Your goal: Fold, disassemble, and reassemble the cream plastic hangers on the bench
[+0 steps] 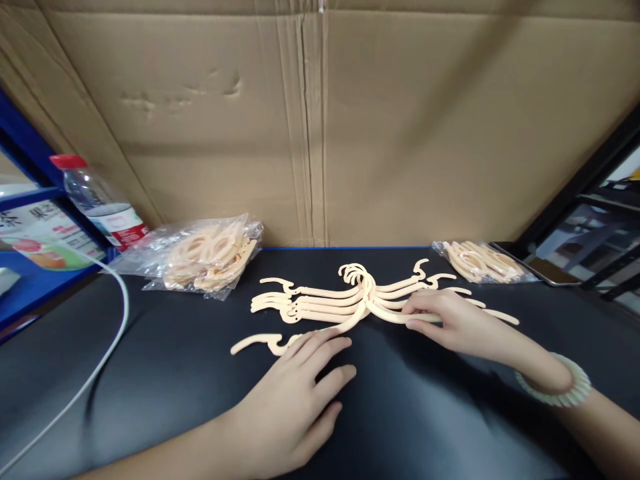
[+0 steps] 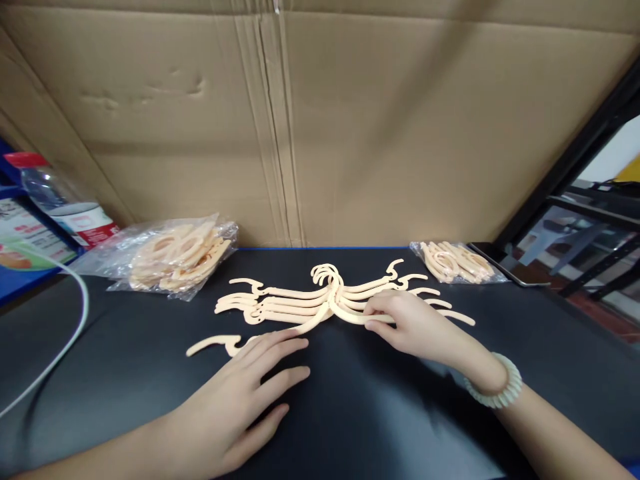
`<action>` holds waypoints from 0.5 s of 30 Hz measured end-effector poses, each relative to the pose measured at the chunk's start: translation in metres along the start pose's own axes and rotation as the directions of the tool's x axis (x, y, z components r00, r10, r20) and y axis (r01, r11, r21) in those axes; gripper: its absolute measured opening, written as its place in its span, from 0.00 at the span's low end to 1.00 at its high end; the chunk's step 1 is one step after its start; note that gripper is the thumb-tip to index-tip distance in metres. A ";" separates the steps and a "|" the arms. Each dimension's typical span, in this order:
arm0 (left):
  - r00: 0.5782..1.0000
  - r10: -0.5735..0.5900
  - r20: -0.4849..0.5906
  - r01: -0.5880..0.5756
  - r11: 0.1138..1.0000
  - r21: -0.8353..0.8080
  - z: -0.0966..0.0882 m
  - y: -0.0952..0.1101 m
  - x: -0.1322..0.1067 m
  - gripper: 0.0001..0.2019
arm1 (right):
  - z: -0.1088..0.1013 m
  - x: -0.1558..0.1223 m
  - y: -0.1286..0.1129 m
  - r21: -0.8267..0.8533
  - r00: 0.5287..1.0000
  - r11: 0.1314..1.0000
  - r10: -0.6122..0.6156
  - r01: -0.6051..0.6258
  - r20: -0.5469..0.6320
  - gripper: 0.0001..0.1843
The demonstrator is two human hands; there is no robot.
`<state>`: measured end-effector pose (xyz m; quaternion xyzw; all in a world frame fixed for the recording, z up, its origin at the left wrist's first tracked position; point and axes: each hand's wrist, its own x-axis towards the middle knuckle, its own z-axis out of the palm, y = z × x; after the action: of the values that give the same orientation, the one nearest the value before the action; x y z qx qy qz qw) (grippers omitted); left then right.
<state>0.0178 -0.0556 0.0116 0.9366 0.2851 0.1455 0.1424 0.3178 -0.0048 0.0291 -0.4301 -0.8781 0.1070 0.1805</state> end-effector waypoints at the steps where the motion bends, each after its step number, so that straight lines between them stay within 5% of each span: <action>1: 1.000 -0.009 -0.005 0.009 1.000 -0.001 0.000 -0.001 0.001 0.24 | 0.001 0.000 0.002 -0.022 1.000 1.000 0.005 -0.005 0.014 0.06; 9: 0.999 -0.046 0.011 0.046 0.999 0.029 0.000 -0.008 0.002 0.26 | 0.007 0.002 0.012 -0.121 1.000 0.993 -0.009 0.009 -0.002 0.07; 15: 0.996 -0.073 0.042 0.070 0.995 0.074 0.002 -0.013 0.001 0.27 | 0.004 -0.001 0.004 -0.188 1.000 0.982 0.007 -0.010 -0.013 0.16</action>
<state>0.0136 -0.0452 0.0054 0.9334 0.3202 0.1091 0.1196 0.3194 -0.0031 0.0242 -0.4496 -0.8813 0.0218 0.1441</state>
